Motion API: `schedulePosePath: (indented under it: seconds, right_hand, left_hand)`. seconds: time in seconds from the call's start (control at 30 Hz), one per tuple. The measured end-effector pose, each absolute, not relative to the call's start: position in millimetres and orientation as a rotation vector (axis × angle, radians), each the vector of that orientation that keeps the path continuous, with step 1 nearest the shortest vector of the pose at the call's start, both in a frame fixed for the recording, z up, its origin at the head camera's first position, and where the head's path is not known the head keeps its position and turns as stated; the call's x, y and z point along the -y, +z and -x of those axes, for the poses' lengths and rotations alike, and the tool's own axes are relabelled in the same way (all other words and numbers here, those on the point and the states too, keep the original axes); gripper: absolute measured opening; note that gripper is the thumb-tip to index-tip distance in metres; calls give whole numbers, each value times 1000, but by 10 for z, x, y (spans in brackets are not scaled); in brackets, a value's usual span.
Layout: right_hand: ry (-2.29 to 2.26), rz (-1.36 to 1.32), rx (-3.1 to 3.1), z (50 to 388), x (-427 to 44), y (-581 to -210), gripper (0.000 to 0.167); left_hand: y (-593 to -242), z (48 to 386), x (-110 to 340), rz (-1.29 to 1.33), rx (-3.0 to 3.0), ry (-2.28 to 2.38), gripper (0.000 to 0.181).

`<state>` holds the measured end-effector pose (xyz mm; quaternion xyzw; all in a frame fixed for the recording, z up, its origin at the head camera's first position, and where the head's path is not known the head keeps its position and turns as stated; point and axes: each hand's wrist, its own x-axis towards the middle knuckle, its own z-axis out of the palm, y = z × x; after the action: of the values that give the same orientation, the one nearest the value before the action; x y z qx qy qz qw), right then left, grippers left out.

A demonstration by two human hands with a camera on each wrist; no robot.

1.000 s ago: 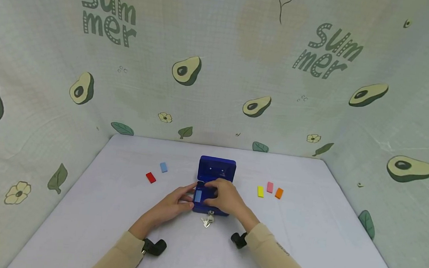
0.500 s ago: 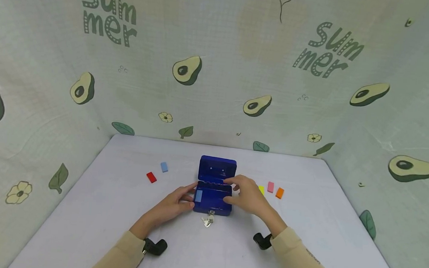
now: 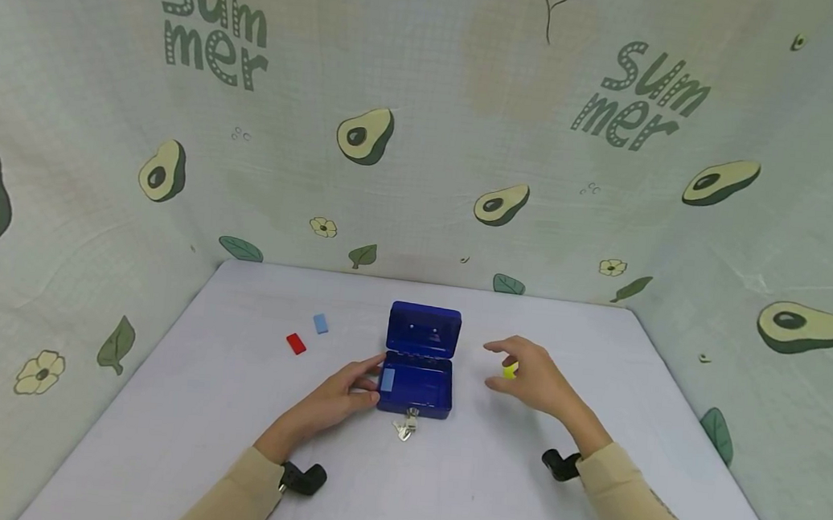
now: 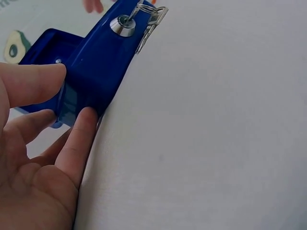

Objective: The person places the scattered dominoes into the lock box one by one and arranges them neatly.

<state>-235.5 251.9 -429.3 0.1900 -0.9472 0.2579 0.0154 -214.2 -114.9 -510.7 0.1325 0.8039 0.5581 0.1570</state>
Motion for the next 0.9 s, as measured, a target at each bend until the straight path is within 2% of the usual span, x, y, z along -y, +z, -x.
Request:
schedulePosePath:
  seconds: [0.43,0.9]
  right_hand:
    - [783,-516,3007,2538,-2863,-4487,56]
    - [781,-491,3045,2663,-2932,-4602,53]
  left_hand:
    - [-5113,2142,1132,-388,-2326,1579,68]
    - [-5093,2135,1135,-370,-2332,1573,68]
